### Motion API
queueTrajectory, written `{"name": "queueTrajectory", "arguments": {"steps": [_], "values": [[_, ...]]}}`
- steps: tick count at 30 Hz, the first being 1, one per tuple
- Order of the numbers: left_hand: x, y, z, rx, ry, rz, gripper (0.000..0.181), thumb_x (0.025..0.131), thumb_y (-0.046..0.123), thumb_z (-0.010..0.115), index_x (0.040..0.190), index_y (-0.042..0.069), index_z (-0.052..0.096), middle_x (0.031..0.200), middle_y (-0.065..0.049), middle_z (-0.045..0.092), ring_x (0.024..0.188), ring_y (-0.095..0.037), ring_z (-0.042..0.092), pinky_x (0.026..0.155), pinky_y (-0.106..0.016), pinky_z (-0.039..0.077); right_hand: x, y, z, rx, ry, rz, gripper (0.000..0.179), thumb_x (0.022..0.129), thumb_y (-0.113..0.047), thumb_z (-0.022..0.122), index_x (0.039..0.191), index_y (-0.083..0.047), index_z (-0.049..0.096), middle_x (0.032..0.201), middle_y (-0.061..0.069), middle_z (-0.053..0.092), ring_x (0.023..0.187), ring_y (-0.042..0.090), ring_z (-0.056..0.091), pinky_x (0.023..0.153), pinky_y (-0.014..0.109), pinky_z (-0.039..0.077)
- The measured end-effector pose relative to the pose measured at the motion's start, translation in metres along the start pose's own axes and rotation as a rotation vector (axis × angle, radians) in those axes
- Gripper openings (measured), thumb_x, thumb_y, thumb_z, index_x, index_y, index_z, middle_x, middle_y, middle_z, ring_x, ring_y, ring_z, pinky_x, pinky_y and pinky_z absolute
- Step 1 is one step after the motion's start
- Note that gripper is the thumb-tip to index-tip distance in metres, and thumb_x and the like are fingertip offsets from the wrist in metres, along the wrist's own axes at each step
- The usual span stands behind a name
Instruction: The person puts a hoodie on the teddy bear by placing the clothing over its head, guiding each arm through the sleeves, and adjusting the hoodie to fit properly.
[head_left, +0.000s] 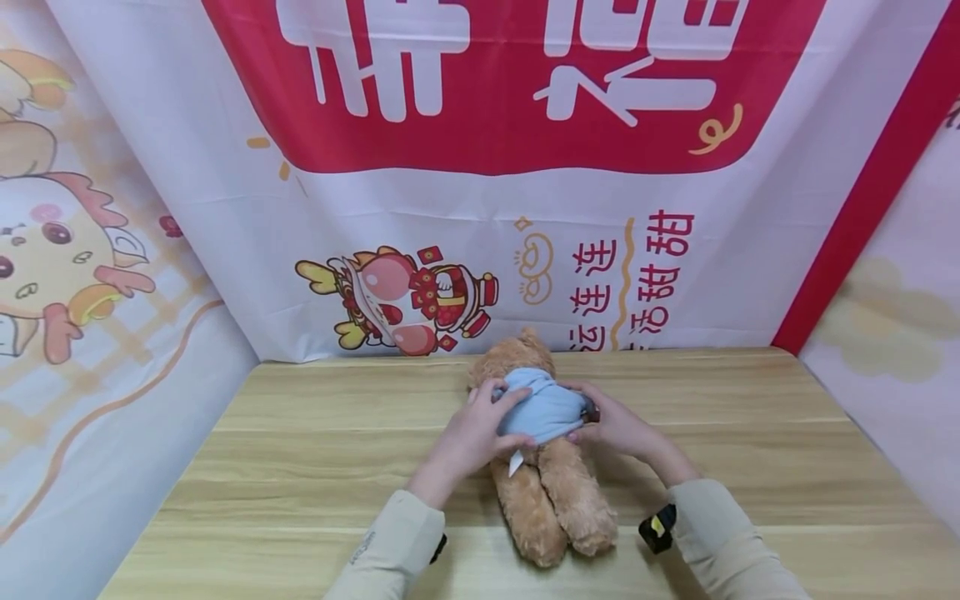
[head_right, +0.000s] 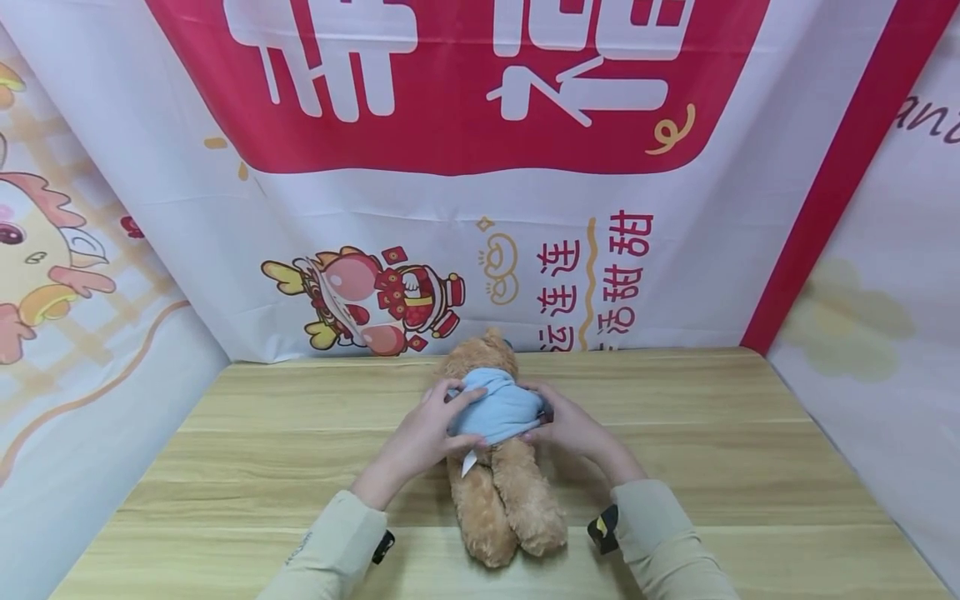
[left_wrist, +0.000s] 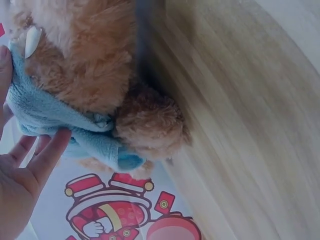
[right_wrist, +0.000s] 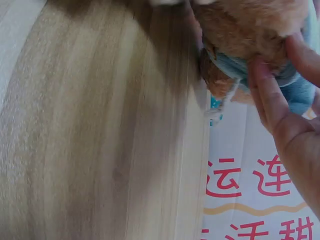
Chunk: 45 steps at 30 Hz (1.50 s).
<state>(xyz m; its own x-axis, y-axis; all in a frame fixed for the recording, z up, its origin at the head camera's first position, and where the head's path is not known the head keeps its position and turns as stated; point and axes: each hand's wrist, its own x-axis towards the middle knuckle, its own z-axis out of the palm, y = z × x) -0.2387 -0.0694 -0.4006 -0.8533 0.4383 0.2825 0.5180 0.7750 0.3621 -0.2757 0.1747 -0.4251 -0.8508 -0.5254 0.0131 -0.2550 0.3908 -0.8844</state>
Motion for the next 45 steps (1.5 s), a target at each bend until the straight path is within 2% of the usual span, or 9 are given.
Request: {"name": "queueTrajectory", "arguments": {"steps": [5,10,14,22,30,34,38,42,45], "values": [[-0.002,-0.003,-0.002,-0.044,-0.028,-0.001,0.068,0.078,0.045,0.07,0.138,0.022,0.05,0.135,-0.018,0.045,0.12,-0.034,0.049,0.093,-0.047,0.05,0.0,-0.001,0.002,0.006,0.028,-0.06,0.068,0.084,-0.002,0.068,0.143,-0.002,0.035,0.137,0.029,0.042,0.108,0.029,0.055,0.078,0.028,0.052],[-0.004,-0.006,-0.001,-0.076,-0.016,0.002,0.068,0.079,0.044,0.071,0.139,0.022,0.049,0.136,-0.017,0.044,0.12,-0.035,0.049,0.095,-0.048,0.049,0.0,-0.005,0.004,-0.094,0.084,-0.11,0.062,0.081,-0.001,0.066,0.138,-0.003,0.043,0.126,0.026,0.053,0.088,0.014,0.055,0.067,0.022,0.05],[-0.004,-0.007,-0.001,-0.116,-0.005,-0.006,0.067,0.08,0.042,0.07,0.14,0.021,0.048,0.137,-0.017,0.043,0.123,-0.035,0.048,0.098,-0.048,0.048,-0.001,-0.013,0.004,-0.191,0.134,-0.139,0.061,0.077,-0.001,0.067,0.135,-0.006,0.048,0.122,0.021,0.058,0.089,0.017,0.057,0.069,0.023,0.051],[0.0,-0.003,0.001,-0.204,0.026,-0.022,0.069,0.08,0.036,0.071,0.142,0.018,0.045,0.137,-0.017,0.044,0.123,-0.035,0.052,0.102,-0.046,0.046,-0.007,-0.033,-0.002,-0.235,0.193,-0.153,0.058,0.075,-0.002,0.065,0.13,-0.008,0.048,0.129,0.019,0.053,0.101,0.027,0.058,0.076,0.03,0.052],[0.004,0.003,0.007,-0.245,-0.002,-0.028,0.07,0.081,0.034,0.071,0.142,0.014,0.042,0.135,-0.013,0.047,0.118,-0.029,0.056,0.1,-0.042,0.048,-0.011,-0.058,-0.01,-0.499,0.282,-0.238,0.05,0.069,-0.01,0.07,0.117,-0.011,0.059,0.118,0.013,0.061,0.101,0.029,0.06,0.08,0.041,0.051],[0.007,0.002,0.017,-0.224,-0.006,-0.011,0.067,0.082,0.031,0.071,0.14,0.013,0.043,0.138,-0.011,0.05,0.122,-0.027,0.055,0.103,-0.04,0.047,-0.014,-0.072,-0.012,-0.618,0.277,-0.232,0.047,0.068,-0.017,0.072,0.114,-0.016,0.063,0.113,0.008,0.062,0.095,0.023,0.06,0.078,0.041,0.052],[0.007,-0.001,0.028,-0.224,-0.058,-0.025,0.066,0.084,0.033,0.069,0.142,0.014,0.042,0.14,-0.01,0.052,0.117,-0.026,0.059,0.099,-0.039,0.049,-0.014,-0.078,-0.011,-0.695,0.234,-0.189,0.047,0.069,-0.024,0.072,0.115,-0.021,0.064,0.112,0.002,0.062,0.083,0.012,0.057,0.072,0.033,0.051],[0.005,-0.005,0.033,-0.265,-0.105,-0.103,0.064,0.088,0.04,0.063,0.143,0.016,0.042,0.142,-0.008,0.051,0.115,-0.026,0.06,0.097,-0.041,0.05,-0.01,-0.072,-0.008,-0.676,0.186,-0.154,0.049,0.071,-0.021,0.07,0.119,-0.022,0.063,0.115,0.003,0.06,0.076,0.01,0.053,0.066,0.026,0.046],[0.004,-0.006,0.031,-0.316,-0.089,-0.161,0.057,0.092,0.046,0.053,0.14,0.015,0.047,0.141,-0.01,0.051,0.118,-0.028,0.058,0.1,-0.045,0.047,-0.007,-0.064,-0.005,-0.615,0.172,-0.145,0.052,0.073,-0.016,0.07,0.124,-0.019,0.061,0.115,0.005,0.059,0.073,0.009,0.05,0.062,0.023,0.043]]}}
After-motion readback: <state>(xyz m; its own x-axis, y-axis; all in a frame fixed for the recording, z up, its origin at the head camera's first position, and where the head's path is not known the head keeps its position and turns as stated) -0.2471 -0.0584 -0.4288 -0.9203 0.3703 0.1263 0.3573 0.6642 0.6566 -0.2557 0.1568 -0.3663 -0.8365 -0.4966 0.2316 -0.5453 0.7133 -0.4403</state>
